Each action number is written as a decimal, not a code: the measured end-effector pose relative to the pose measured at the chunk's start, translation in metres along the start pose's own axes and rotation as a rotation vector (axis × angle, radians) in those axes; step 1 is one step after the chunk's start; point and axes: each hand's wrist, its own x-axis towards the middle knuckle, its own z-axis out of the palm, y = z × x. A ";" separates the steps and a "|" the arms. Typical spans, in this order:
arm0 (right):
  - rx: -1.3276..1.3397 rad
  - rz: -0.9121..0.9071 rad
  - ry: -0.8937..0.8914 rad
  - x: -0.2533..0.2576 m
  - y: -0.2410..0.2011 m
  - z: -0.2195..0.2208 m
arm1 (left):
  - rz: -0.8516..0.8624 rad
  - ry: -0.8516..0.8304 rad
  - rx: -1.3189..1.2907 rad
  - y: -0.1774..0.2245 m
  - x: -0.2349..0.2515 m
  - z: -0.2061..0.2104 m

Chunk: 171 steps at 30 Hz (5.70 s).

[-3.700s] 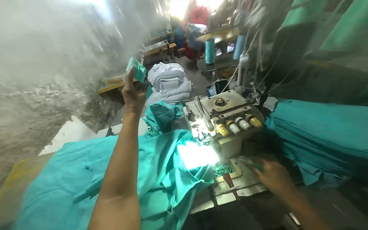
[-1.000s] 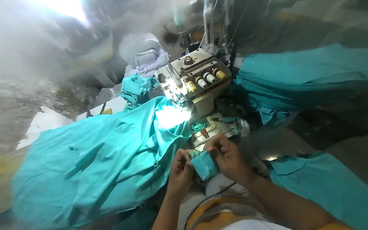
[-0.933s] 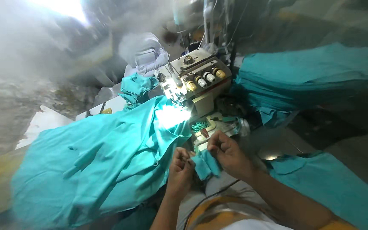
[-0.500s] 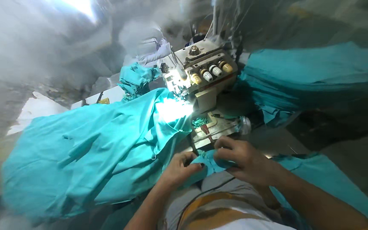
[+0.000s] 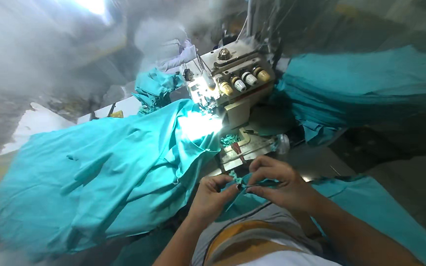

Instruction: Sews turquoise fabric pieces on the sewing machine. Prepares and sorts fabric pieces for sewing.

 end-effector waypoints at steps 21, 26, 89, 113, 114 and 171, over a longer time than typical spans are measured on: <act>0.205 0.458 -0.031 -0.004 -0.003 0.000 | 0.437 -0.177 0.506 -0.024 -0.008 -0.041; 0.241 0.506 -0.048 -0.002 -0.002 -0.002 | 0.229 0.014 0.105 -0.025 -0.013 -0.028; 0.481 0.776 0.301 0.103 0.051 0.021 | 0.573 0.193 1.215 -0.012 0.062 -0.057; -0.115 -0.274 0.267 0.043 0.016 0.048 | 0.505 0.533 0.915 0.042 0.046 -0.031; -0.097 -0.260 0.263 0.043 0.007 0.049 | 0.279 0.500 0.697 0.044 0.064 -0.034; 0.294 0.332 0.290 0.053 -0.026 0.020 | 0.219 -0.619 1.938 0.068 0.061 -0.040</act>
